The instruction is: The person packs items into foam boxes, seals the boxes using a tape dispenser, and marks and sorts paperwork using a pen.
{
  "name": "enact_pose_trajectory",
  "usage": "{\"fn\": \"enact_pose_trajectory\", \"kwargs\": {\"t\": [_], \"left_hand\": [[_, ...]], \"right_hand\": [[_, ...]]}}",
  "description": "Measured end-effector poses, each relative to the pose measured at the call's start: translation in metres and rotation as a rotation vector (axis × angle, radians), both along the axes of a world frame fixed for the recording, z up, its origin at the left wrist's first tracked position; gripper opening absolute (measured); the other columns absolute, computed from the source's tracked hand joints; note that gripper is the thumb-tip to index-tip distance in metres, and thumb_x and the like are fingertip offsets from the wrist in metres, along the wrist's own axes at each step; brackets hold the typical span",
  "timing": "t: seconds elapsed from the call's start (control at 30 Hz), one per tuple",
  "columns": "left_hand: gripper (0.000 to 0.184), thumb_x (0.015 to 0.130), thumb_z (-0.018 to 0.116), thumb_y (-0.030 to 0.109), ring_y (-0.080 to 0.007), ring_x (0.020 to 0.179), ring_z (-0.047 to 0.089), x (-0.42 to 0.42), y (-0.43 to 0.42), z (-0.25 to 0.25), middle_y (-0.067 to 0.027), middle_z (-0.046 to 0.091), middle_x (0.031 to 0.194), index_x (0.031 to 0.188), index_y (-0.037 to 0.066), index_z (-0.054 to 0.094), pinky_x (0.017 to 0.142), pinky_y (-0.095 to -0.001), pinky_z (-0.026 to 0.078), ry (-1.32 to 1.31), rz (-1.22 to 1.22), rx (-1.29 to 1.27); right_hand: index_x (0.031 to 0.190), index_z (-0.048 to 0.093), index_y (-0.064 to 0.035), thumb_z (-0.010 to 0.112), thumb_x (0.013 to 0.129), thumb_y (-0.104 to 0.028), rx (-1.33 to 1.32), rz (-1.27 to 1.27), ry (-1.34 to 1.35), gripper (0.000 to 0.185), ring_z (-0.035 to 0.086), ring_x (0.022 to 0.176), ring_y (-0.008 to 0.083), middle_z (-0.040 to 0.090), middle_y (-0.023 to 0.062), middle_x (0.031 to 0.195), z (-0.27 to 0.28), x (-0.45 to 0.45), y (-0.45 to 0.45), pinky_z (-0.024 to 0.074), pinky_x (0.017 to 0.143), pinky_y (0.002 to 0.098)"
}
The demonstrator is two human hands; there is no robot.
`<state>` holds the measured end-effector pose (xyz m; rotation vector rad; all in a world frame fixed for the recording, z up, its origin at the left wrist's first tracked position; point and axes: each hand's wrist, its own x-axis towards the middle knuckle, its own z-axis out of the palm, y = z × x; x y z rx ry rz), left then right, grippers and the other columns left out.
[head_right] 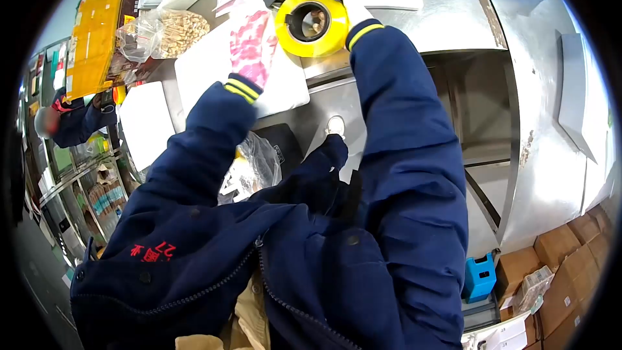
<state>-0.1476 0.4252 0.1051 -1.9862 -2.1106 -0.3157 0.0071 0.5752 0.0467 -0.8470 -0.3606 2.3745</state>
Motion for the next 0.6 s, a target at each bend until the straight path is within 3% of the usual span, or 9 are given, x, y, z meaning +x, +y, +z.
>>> {"fn": "enact_pose_trajectory", "kwargs": {"t": [0.13,0.17,0.2,0.23,0.27,0.3,0.37,0.43,0.6], "left_hand": [[0.045,0.088,0.047,0.027,-0.0264,0.124,0.036,0.004,0.025,-0.002,-0.0102,0.040,0.133,0.130,0.011,0.040,0.104,-0.0416,0.022,-0.221,0.096,0.021],[0.044,0.087,0.048,0.027,-0.0264,0.124,0.036,0.004,0.026,-0.003,-0.0106,0.042,0.132,0.129,0.012,0.042,0.104,-0.0399,0.022,-0.081,0.114,0.045],[0.044,0.086,0.050,0.026,-0.0264,0.123,0.036,0.006,0.023,-0.005,-0.0111,0.044,0.130,0.127,0.012,0.044,0.104,-0.0382,0.022,0.057,0.132,0.063],[0.036,0.085,0.050,0.015,-0.0242,0.109,0.049,0.013,0.025,0.004,-0.0115,0.051,0.121,0.120,0.010,0.051,0.095,-0.0333,0.035,0.269,0.094,0.129],[0.036,0.084,0.050,0.014,-0.0239,0.108,0.050,0.012,0.026,0.008,-0.0113,0.051,0.120,0.120,0.009,0.051,0.094,-0.0330,0.036,0.279,0.072,0.115],[0.036,0.084,0.050,0.013,-0.0235,0.106,0.050,0.010,0.026,0.008,-0.0112,0.052,0.119,0.119,0.009,0.052,0.093,-0.0326,0.036,0.230,0.040,0.074],[0.035,0.084,0.050,0.011,-0.0228,0.104,0.051,0.007,0.026,0.010,-0.0109,0.052,0.118,0.118,0.009,0.052,0.091,-0.0320,0.038,0.142,-0.021,0.015],[0.034,0.083,0.050,0.009,-0.0221,0.101,0.052,0.003,0.025,0.008,-0.0106,0.053,0.116,0.118,0.008,0.053,0.089,-0.0313,0.039,0.054,-0.084,-0.042],[0.033,0.082,0.049,0.004,-0.0204,0.094,0.054,-0.009,0.022,-0.001,-0.0098,0.055,0.112,0.115,0.007,0.054,0.084,-0.0295,0.042,-0.315,-0.242,-0.247]], "right_hand": [[0.101,0.058,-0.0052,0.049,0.089,-0.032,-0.111,0.011,0.246,0.031,0.060,0.083,0.0199,0.064,0.0092,0.096,-0.020,0.021,-0.023,0.0504,0.077,0.0314],[0.103,0.058,-0.0035,0.048,0.089,-0.034,0.091,-0.044,0.210,0.035,0.060,0.086,0.0206,0.063,0.0102,0.097,-0.018,0.036,-0.040,0.0505,0.077,0.0321],[0.106,0.056,-0.0013,0.046,0.090,-0.034,-0.225,0.024,0.256,0.038,0.059,0.088,0.0211,0.062,0.0115,0.099,-0.019,0.057,-0.063,0.0506,0.079,0.0330],[0.110,0.053,0.0000,0.043,0.091,-0.034,-0.250,0.009,0.292,0.040,0.060,0.089,0.0220,0.062,0.0131,0.100,0.008,0.077,-0.094,0.0505,0.080,0.0334],[0.116,0.049,0.0013,0.040,0.092,-0.034,-0.249,0.017,0.352,0.044,0.059,0.093,0.0239,0.059,0.0143,0.106,-0.011,0.093,-0.120,0.0498,0.083,0.0343],[0.123,0.043,0.0019,0.038,0.092,-0.035,-0.214,-0.073,0.362,0.048,0.056,0.101,0.0268,0.054,0.0168,0.115,-0.013,0.106,-0.152,0.0463,0.089,0.0363],[0.131,0.032,0.0025,0.040,0.091,-0.034,-0.431,-0.112,0.483,0.055,0.040,0.121,0.0315,0.040,0.0198,0.131,0.011,0.132,-0.206,0.0291,0.104,0.0406],[0.134,0.029,-0.0009,0.039,0.090,-0.039,-0.601,-0.141,0.676,0.059,0.036,0.123,0.0329,0.035,0.0194,0.135,0.007,0.143,-0.244,0.0257,0.106,0.0404],[0.135,0.029,-0.0042,0.038,0.088,-0.047,-0.598,-0.040,0.511,0.063,0.036,0.123,0.0331,0.035,0.0198,0.134,0.001,0.142,-0.254,0.0253,0.106,0.0408]]}}
